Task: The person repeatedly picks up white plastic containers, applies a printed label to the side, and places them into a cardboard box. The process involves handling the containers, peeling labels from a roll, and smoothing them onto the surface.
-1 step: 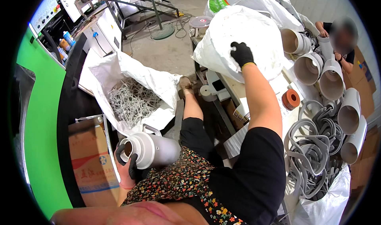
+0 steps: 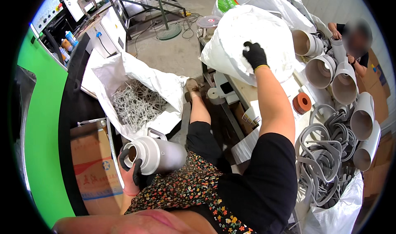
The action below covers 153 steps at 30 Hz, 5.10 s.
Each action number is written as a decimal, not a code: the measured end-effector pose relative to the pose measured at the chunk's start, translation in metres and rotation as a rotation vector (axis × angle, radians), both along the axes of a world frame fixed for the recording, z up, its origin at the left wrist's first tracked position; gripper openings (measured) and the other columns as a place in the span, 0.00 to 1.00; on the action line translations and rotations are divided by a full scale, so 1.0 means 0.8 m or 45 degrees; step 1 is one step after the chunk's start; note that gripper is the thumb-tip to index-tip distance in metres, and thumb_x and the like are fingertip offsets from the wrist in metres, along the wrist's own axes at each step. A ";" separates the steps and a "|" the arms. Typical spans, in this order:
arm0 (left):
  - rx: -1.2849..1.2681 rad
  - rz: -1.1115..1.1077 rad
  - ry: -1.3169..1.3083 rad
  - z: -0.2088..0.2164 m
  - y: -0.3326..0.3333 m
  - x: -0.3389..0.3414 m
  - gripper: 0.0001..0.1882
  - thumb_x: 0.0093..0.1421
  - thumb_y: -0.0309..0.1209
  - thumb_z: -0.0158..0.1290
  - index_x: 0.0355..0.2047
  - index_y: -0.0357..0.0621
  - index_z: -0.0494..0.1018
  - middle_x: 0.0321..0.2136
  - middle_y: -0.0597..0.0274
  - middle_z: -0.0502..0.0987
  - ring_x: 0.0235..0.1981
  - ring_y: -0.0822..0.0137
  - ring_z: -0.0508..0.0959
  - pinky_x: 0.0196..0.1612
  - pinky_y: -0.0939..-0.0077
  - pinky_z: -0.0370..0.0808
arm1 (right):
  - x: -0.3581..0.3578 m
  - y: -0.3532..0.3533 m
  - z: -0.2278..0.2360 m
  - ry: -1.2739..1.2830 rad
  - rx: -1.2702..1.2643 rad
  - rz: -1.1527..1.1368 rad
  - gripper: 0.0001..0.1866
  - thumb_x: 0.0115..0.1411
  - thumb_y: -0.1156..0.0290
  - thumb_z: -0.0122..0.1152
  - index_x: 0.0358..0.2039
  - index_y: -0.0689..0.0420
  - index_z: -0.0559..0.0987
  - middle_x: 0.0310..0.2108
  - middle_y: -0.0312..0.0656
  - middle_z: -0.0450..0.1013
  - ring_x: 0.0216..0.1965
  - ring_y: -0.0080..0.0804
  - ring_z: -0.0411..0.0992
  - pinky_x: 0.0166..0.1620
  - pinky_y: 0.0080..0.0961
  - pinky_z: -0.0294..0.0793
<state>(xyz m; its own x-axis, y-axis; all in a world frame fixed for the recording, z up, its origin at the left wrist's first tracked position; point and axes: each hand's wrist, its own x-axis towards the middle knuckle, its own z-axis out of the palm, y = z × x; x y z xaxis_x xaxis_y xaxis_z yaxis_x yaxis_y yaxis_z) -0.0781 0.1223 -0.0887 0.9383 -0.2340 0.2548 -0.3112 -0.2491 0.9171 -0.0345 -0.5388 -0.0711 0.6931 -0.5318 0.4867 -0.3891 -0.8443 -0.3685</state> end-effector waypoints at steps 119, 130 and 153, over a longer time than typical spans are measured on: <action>0.162 -1.069 -0.026 0.033 -0.117 0.047 0.50 0.38 0.30 0.71 0.61 0.39 0.58 0.52 0.56 0.74 0.54 0.61 0.73 0.59 0.67 0.67 | -0.195 0.447 0.023 0.337 -0.217 1.235 0.24 0.50 0.66 0.62 0.50 0.54 0.74 0.58 0.53 0.63 0.57 0.51 0.65 0.56 0.40 0.67; -0.231 -0.623 0.476 0.008 -0.082 0.102 0.36 0.57 0.24 0.50 0.66 0.40 0.53 0.63 0.50 0.61 0.64 0.57 0.60 0.66 0.64 0.56 | -0.189 0.461 0.008 -0.031 0.381 1.346 0.17 0.46 0.68 0.67 0.37 0.58 0.77 0.51 0.54 0.69 0.49 0.51 0.70 0.51 0.41 0.71; -0.606 -0.309 0.932 0.021 0.018 0.260 0.24 0.70 0.41 0.37 0.57 0.37 0.65 0.51 0.56 0.72 0.50 0.62 0.72 0.53 0.68 0.71 | -0.400 0.291 -0.111 -0.061 0.090 -0.461 0.15 0.49 0.70 0.67 0.38 0.58 0.77 0.39 0.46 0.74 0.45 0.47 0.71 0.50 0.39 0.69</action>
